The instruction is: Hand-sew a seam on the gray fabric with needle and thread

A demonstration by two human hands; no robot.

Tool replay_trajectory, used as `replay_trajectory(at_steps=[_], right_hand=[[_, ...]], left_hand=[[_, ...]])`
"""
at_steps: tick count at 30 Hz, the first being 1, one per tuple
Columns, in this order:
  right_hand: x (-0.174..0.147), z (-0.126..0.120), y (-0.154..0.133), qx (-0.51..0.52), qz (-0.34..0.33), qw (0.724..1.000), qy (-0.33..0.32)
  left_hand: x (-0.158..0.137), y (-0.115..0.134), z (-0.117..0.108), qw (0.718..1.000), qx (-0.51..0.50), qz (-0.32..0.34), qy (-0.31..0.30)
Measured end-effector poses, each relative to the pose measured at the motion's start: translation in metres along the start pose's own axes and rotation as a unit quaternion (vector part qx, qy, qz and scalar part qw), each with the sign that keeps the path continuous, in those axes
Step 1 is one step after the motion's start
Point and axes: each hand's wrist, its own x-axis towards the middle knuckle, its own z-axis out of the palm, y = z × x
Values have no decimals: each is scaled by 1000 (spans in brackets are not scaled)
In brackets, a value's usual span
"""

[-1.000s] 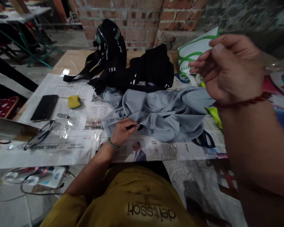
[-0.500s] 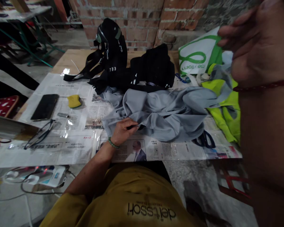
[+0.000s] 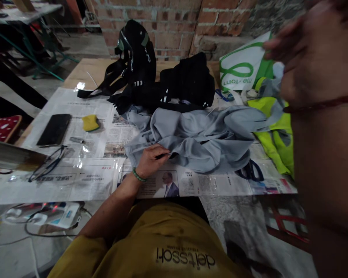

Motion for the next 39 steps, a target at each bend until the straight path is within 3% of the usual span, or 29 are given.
replay_trajectory(at_steps=[1, 2, 4, 6, 8, 10, 12, 23, 34, 39], right_hand=[[-13, 9, -3, -24, -24, 999, 9], [-27, 19, -4, -59, -23, 998, -21], [-57, 36, 0, -175, -37, 975, -128], [-86, 51, 9, -280, -143, 910, -271], [-111, 63, 21, -363, -194, 841, -352], [-128, 70, 30, -397, -205, 801, -398], [-138, 74, 35, -404, -206, 783, -425], [-144, 73, 28, -358, -175, 790, -466], [-147, 76, 24, -378, -214, 759, -485], [-149, 76, 23, -340, -182, 776, -499]], left_hand=[[0, 0, 0, 1000, 16, 17, -2], [0, 1, 0, 999, 36, 37, -4], [-2, 1, -1, 994, 83, 74, -5], [-3, 2, -1, 986, 137, 98, -4], [-5, 3, -1, 976, 185, 115, -4], [-6, 4, -2, 967, 216, 137, -1], [-5, 6, -2, 958, 237, 160, 6], [-5, 9, -3, 946, 277, 169, 12], [-4, 9, -3, 950, 265, 166, 8], [-5, 8, -3, 955, 251, 156, 0]])
